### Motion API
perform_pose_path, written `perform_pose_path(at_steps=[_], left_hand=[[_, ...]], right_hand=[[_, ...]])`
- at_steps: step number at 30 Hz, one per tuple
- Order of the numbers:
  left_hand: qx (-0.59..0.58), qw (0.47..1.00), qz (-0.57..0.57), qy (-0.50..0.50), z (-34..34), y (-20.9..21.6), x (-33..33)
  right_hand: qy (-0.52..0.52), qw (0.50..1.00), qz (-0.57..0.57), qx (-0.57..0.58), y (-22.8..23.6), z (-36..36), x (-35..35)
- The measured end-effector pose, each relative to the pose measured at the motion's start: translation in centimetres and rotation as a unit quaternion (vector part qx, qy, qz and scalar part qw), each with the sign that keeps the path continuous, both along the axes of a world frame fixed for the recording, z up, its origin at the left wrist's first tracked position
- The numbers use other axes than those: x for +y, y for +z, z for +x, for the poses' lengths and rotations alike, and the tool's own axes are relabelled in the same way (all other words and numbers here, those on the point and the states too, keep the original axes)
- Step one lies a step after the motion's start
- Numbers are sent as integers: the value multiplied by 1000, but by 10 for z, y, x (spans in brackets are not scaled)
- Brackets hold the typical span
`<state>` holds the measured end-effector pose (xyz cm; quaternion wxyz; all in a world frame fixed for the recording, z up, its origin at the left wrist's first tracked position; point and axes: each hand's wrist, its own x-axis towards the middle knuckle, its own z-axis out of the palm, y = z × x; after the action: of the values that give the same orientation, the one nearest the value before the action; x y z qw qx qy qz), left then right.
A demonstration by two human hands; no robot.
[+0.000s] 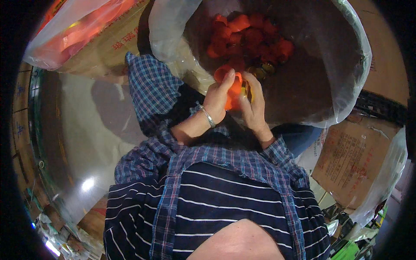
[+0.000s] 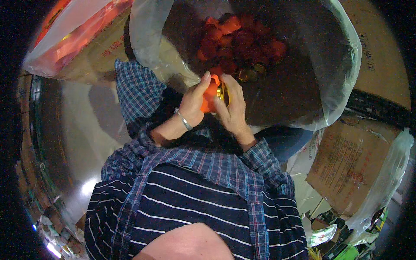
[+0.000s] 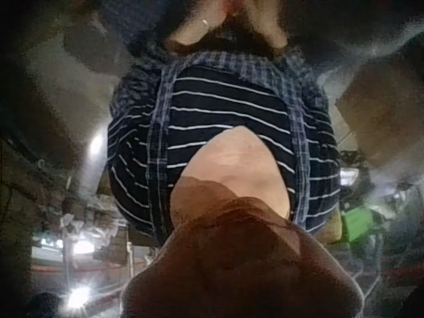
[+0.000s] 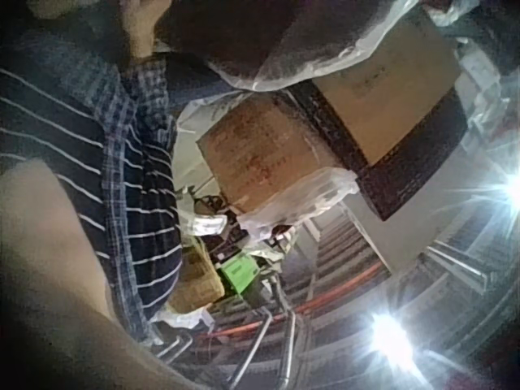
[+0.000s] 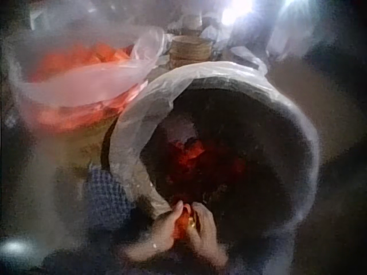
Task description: The person sits on the floor and repeatedly assembles small orange plastic lanterns by inserting a gold-colored base into the orange body. They pick each lantern from a large bag, assemble it, and place the finished unit into a clear plastic bag. The process is repeated continuously throughout the clip.
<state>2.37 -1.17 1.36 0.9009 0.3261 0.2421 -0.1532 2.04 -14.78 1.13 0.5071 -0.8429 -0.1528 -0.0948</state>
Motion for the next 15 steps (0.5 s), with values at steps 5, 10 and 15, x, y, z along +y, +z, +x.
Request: perform_pose_path(at_steps=[5,10,15], left_hand=[[-214,925,313,-2,-15,-8,-12],[24,999,16,25,-4,-24,-6],[67,996,-64,12,5,-43,3]], right_hand=[[-125,890,293,326,-13,6,19],[-113,992,-60,11,-12,1,18],[-14,993,-112,-18,-27,11,6]])
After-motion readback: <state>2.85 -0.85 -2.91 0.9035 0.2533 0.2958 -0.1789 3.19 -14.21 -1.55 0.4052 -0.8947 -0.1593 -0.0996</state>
